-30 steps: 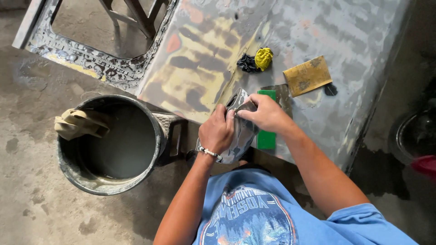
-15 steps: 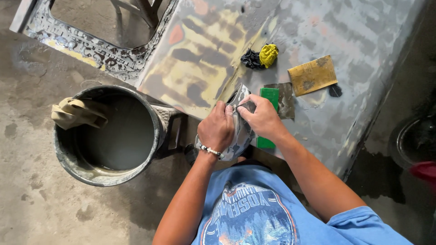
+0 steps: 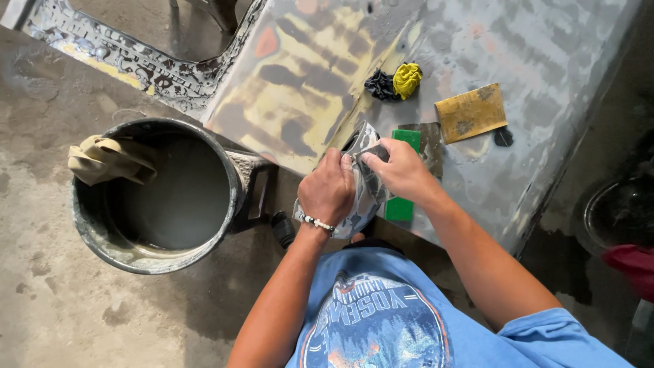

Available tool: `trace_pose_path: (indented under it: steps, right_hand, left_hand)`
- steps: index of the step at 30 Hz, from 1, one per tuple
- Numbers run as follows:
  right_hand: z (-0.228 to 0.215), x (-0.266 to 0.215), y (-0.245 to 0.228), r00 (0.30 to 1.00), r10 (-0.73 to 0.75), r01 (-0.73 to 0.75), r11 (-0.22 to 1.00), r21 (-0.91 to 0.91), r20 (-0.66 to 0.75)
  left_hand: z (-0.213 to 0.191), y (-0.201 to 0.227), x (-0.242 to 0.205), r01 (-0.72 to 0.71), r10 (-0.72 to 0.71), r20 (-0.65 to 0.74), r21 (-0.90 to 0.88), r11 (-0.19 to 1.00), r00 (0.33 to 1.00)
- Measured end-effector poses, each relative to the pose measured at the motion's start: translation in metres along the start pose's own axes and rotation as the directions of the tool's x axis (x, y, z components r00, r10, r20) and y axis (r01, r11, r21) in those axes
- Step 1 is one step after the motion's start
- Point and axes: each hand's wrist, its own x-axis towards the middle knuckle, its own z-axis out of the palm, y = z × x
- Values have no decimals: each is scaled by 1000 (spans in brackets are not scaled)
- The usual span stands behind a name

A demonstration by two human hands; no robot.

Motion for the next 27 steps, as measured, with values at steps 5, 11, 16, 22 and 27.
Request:
trace_pose_path:
  steps: [5, 11, 16, 22, 27]
  right_hand:
    - [7, -5, -5, 996, -77, 78, 997, 16, -54]
    - [11, -7, -17, 996, -55, 58, 998, 30, -74]
    - [16, 5, -15, 990, -71, 74, 997, 15, -119]
    - [16, 11, 8, 980, -157, 153, 987, -42, -120]
    - [11, 5, -9, 986, -137, 139, 990, 17, -93]
  left_hand:
    - [-2, -3, 1, 36, -36, 24, -5, 999, 999]
    - [-2, -2, 0, 35, -35, 29, -15, 999, 999]
    - [1, -1, -1, 28, -27, 8, -14, 1000, 1000]
    - [18, -6, -2, 3, -2, -24, 40, 999, 1000]
    - [12, -4, 7, -17, 21, -60, 65, 998, 998]
